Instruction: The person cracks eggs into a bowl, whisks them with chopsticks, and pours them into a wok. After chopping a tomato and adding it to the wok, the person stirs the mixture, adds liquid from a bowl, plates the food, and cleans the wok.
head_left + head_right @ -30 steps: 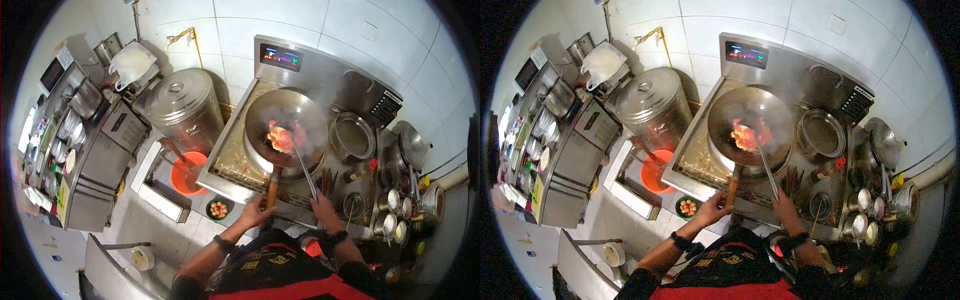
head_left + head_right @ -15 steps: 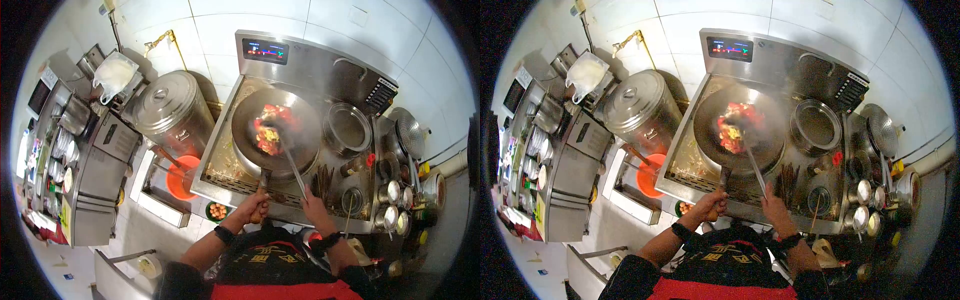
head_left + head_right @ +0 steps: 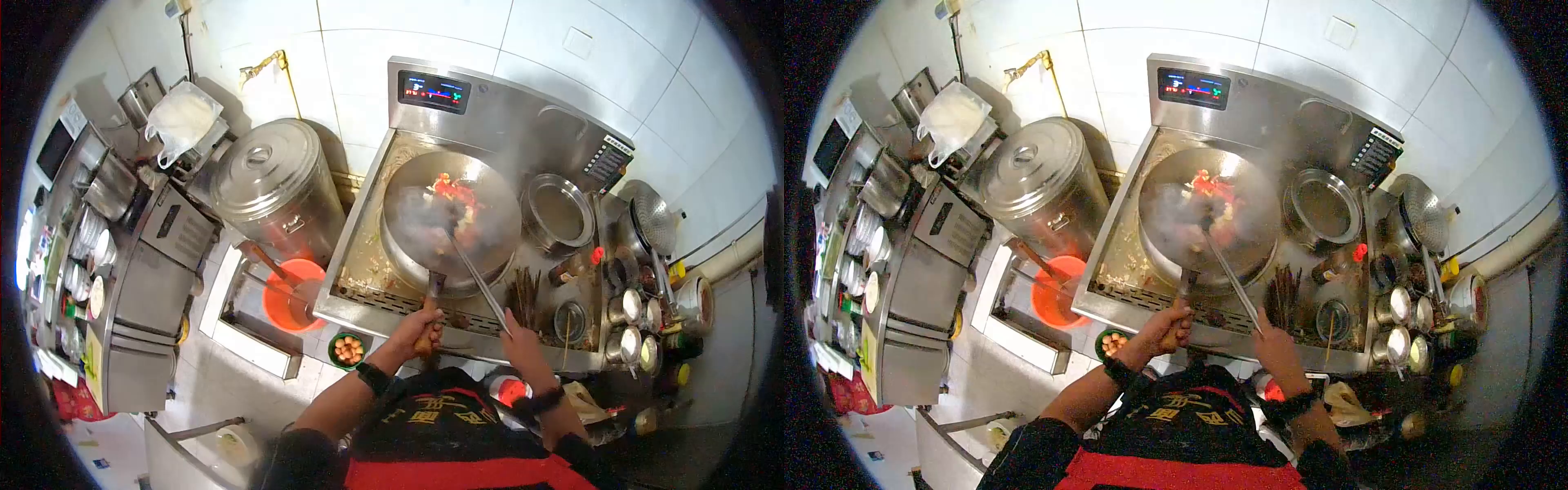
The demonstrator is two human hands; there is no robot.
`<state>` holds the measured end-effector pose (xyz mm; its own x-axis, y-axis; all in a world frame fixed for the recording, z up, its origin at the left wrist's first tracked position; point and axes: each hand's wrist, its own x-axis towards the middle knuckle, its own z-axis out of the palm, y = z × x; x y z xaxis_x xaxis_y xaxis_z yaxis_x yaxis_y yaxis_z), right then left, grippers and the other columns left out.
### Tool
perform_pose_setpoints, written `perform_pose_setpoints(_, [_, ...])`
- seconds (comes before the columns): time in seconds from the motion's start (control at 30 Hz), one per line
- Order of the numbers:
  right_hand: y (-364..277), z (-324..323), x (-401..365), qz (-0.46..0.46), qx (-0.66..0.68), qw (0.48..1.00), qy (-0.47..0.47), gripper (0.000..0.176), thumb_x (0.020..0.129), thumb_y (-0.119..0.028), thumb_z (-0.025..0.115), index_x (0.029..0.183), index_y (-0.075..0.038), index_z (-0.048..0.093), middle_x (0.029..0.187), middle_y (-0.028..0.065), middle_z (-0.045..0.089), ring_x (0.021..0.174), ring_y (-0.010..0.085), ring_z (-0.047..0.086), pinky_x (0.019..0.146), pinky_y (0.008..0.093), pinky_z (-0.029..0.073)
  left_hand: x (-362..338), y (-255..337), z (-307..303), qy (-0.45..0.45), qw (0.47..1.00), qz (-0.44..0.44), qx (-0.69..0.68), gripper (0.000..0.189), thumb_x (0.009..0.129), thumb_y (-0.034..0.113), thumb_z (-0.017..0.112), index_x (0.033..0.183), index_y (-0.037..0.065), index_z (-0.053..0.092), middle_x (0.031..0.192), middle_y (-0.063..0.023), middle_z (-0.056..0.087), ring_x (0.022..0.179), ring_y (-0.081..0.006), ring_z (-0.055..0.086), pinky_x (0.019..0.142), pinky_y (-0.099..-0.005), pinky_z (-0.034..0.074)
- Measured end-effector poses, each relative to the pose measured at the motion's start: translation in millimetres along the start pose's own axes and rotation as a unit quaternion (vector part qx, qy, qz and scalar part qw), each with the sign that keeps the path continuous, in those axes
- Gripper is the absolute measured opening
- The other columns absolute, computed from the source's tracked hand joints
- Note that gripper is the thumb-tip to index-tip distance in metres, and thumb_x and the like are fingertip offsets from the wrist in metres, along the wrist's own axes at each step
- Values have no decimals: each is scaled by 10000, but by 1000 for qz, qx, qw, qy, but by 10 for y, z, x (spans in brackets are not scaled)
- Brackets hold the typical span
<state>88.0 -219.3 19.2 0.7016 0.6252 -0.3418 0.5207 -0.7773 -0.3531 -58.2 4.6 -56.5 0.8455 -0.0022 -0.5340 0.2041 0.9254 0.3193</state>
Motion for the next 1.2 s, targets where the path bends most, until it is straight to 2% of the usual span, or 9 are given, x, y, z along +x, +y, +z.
perform_pose_setpoints(0.17, [534,3,-496,-99,46,992,58,541,937,-228,540,1437,-70,403,1013,311,623,960,447,618,828,445,486,65,17,-97,-27,1000,-8,5,182,929,244,617,987,119,498,712,-1,501,541,-117,485,504,-307,436])
perform_pose_setpoints(0.5, [295,191,-62,64,165,976,131,533,959,-257,517,1436,-48,403,934,288,651,836,407,651,776,449,500,-4,21,4,17,999,1,31,127,933,213,601,979,160,496,662,18,486,473,-113,434,452,-294,411])
perform_pose_setpoints(0.6, [610,217,-82,60,234,961,130,544,979,-243,492,1476,-74,351,752,183,655,635,299,637,630,415,518,1,37,-17,4,999,6,52,141,923,209,613,989,151,502,668,18,489,494,-105,432,474,-293,425])
perform_pose_setpoints(0.67, [501,91,-28,95,489,855,145,406,994,-240,499,1382,-122,495,595,-2,479,408,91,475,383,269,405,49,31,-53,5,999,-3,52,150,919,208,618,1000,145,509,677,19,494,506,-102,434,486,-289,430])
perform_pose_setpoints(0.77, [600,-159,291,101,549,813,167,300,1012,-235,461,1266,-93,532,585,1,472,394,114,470,371,295,400,101,44,-77,3,998,-3,65,160,925,256,607,947,140,500,671,13,486,499,-136,465,453,-325,398])
perform_pose_setpoints(0.8, [808,-86,513,93,507,833,202,226,987,-212,498,1143,-57,551,590,18,494,392,126,484,369,307,411,93,63,-39,9,997,5,76,157,921,252,607,953,140,502,668,15,483,501,-133,464,453,-320,388])
perform_pose_setpoints(0.9, [1080,-195,853,109,393,880,244,232,947,-196,552,1117,-39,556,597,42,523,398,148,511,373,322,433,86,74,-62,12,997,-10,80,152,914,243,602,970,135,510,673,13,486,506,-128,461,464,-303,372])
perform_pose_setpoints(1.17, [1539,-245,1339,152,409,875,211,185,916,-179,567,980,-6,554,609,58,540,415,158,520,382,314,442,48,66,-186,-19,998,-16,59,222,925,271,598,1066,113,532,729,-4,507,554,-127,476,496,-283,380])
perform_pose_setpoints(1.2, [1603,-324,1341,147,562,804,126,188,916,-207,564,900,-20,550,572,41,515,403,169,501,380,343,440,27,68,-161,-19,998,-15,58,222,925,271,598,1066,113,532,729,-4,507,554,-127,476,496,-283,380])
